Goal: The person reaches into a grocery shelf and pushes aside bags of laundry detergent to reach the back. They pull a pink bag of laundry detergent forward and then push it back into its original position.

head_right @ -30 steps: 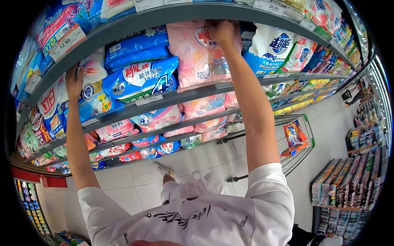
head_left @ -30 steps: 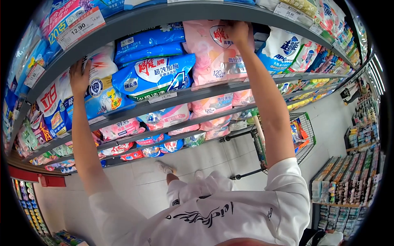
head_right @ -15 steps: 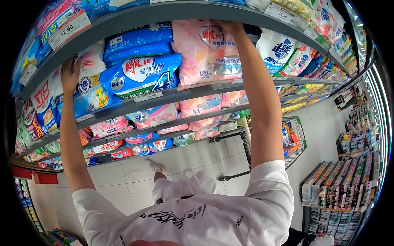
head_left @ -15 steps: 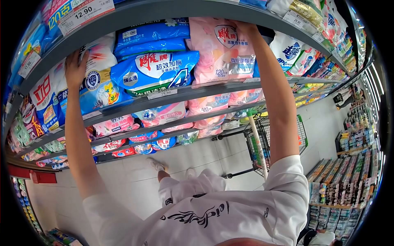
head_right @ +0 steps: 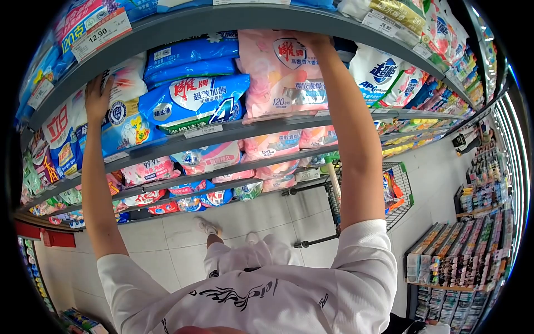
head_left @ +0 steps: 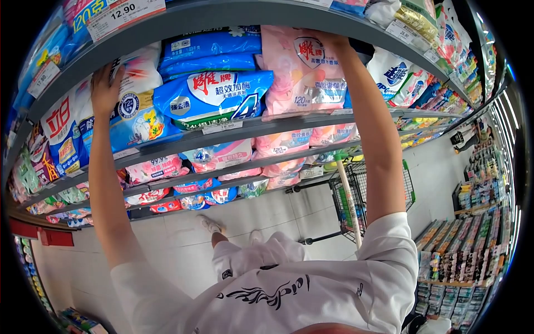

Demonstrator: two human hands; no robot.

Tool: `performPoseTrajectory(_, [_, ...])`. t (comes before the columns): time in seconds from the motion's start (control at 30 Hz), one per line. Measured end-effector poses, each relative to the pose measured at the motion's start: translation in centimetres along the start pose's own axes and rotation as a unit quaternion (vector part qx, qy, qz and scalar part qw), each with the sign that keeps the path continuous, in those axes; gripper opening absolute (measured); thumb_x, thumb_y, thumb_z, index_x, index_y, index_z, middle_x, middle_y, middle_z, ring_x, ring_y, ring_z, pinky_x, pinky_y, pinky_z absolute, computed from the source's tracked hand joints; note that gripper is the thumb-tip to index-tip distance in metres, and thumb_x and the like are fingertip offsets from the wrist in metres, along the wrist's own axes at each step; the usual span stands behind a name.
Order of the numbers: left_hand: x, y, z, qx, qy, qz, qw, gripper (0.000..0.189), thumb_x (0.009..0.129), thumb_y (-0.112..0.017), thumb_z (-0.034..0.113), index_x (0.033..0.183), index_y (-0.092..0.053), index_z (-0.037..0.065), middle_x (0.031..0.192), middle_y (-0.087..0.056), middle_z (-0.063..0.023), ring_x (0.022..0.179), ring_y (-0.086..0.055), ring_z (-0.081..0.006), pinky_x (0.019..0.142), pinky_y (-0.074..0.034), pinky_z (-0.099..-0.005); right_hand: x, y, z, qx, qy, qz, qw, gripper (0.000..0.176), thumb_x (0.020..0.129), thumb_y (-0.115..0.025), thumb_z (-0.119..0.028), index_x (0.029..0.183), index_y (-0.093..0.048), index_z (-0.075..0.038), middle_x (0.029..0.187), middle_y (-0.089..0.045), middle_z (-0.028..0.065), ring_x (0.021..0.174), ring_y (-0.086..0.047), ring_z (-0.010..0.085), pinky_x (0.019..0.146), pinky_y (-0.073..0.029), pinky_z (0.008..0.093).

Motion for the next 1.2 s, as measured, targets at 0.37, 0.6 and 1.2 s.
performPoseTrajectory(0.37, [-0.2, 0.6, 0.7, -0.004, 0.001, 0.004, 1.0, 0.059, 0.092, -0.044, 0.057, 0.136, -0.05, 0.018, 0.143, -0.043, -0.0132, 0.135, -0.034, -0.032, 0.113, -0.021, -0.0412, 1.2, -0.4, -1.1, -0.003, 0.023, -0.003, 1.0, 0.028, 0.081, -0.065, -0.027, 0.103, -0.068, -0.01, 0.1, -0.066, 0.0141, 0.092, -0.064, 0.0312, 0.075, -0.052, 0.041])
performPoseTrajectory(0.6, [-0.2, 0.8, 0.9, -0.005, 0.004, 0.001, 1.0, 0.059, 0.092, -0.044, 0.056, 0.136, -0.051, 0.018, 0.143, -0.044, -0.012, 0.135, -0.035, -0.0306, 0.113, -0.021, -0.0412, 1.2, -0.6, -1.6, -0.006, 0.039, -0.004, 0.999, 0.027, 0.081, -0.065, -0.026, 0.102, -0.068, -0.01, 0.101, -0.066, 0.014, 0.093, -0.064, 0.0314, 0.076, -0.052, 0.0411])
performPoseTrajectory(1.2, [0.2, -0.1, 0.0, 0.016, -0.018, 0.013, 1.0, 0.058, 0.092, -0.044, 0.056, 0.134, -0.052, 0.016, 0.14, -0.047, -0.0122, 0.133, -0.038, -0.0299, 0.113, -0.023, -0.0406, -0.7, 3.8, -1.6, -0.007, 0.163, -0.039, 0.986, 0.025, 0.081, -0.064, -0.025, 0.099, -0.069, -0.009, 0.102, -0.066, 0.0138, 0.094, -0.063, 0.0316, 0.079, -0.051, 0.0412])
Point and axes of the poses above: each hand's wrist, its own x-axis towards the middle knuckle, its own y-axis out of the back of the hand, z = x × y, the point moved 2 cm from there along x, towards the middle knuckle
